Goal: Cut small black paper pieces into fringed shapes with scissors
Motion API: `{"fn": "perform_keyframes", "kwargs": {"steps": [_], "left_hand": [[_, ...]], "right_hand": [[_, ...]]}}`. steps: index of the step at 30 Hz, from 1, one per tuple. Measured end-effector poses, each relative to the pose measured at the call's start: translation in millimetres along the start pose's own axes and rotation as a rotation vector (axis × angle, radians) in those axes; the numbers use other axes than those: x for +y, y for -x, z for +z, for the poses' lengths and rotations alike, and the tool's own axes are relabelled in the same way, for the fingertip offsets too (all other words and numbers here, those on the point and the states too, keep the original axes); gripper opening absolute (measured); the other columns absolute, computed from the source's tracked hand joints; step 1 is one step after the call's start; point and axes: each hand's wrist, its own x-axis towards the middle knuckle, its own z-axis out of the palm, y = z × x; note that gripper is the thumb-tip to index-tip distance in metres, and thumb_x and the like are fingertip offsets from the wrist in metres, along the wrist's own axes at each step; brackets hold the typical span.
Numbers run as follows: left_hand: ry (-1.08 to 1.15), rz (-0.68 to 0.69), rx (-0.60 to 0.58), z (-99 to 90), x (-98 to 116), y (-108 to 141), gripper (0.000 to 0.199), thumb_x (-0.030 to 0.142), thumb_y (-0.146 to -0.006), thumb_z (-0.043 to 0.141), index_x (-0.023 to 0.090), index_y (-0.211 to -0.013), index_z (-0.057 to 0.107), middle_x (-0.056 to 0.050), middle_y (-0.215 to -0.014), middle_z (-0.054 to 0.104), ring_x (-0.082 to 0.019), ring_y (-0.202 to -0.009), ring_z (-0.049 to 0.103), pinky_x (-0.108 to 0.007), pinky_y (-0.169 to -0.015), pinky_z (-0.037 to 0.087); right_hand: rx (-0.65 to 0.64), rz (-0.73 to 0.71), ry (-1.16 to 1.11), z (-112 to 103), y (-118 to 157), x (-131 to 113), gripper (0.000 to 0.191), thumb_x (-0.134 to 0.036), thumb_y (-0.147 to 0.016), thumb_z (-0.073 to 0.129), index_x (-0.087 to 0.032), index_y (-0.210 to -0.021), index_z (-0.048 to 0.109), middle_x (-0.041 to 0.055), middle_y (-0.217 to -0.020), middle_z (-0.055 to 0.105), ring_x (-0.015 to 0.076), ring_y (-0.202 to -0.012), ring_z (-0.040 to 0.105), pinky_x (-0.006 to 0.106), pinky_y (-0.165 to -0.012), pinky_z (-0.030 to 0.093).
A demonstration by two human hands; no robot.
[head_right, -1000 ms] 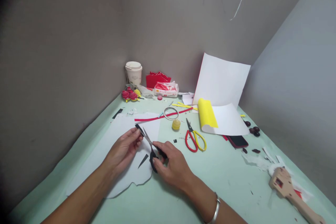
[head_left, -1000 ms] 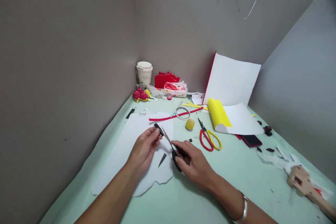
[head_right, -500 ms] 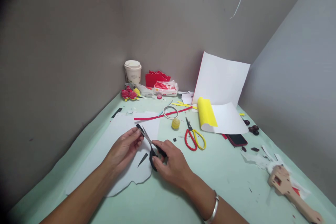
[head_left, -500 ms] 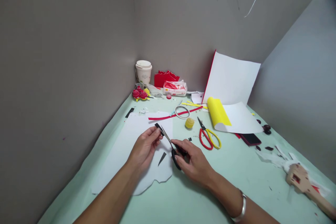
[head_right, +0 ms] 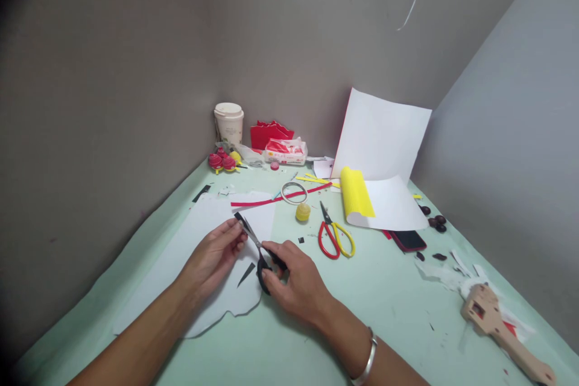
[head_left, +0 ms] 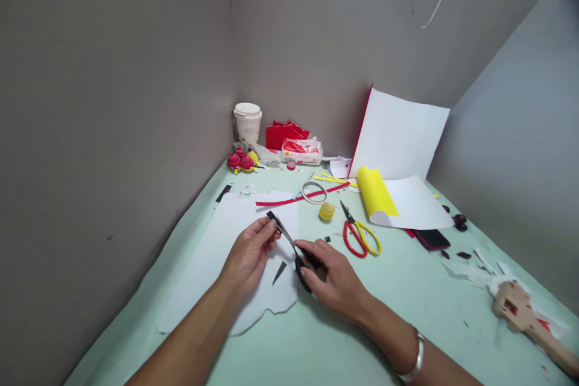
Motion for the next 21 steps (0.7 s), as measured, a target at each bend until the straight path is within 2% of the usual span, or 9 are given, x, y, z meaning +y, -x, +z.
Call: {"fn": "perform_keyframes", "kwargs": {"steps": [21], "left_hand": [[-0.003, 0.000, -0.012, 0.1, 0.2, 0.7, 0.024, 0.022, -0.063, 0.085, 0.014, -0.079, 0.068, 0.002, -0.071, 0.063, -0.007, -0.064, 0.057, -0.015, -0.059, 0.045]], "right_hand": [[0.015, -0.007, -0.005, 1.1, 0.2, 0.8, 0.048, -0.017, -0.082, 0.060, -0.020, -0.130, 0.056, 0.0036, -0.087, 0.058, 0.0174, -0.078, 0.054, 0.030, -0.074, 0.046]]}}
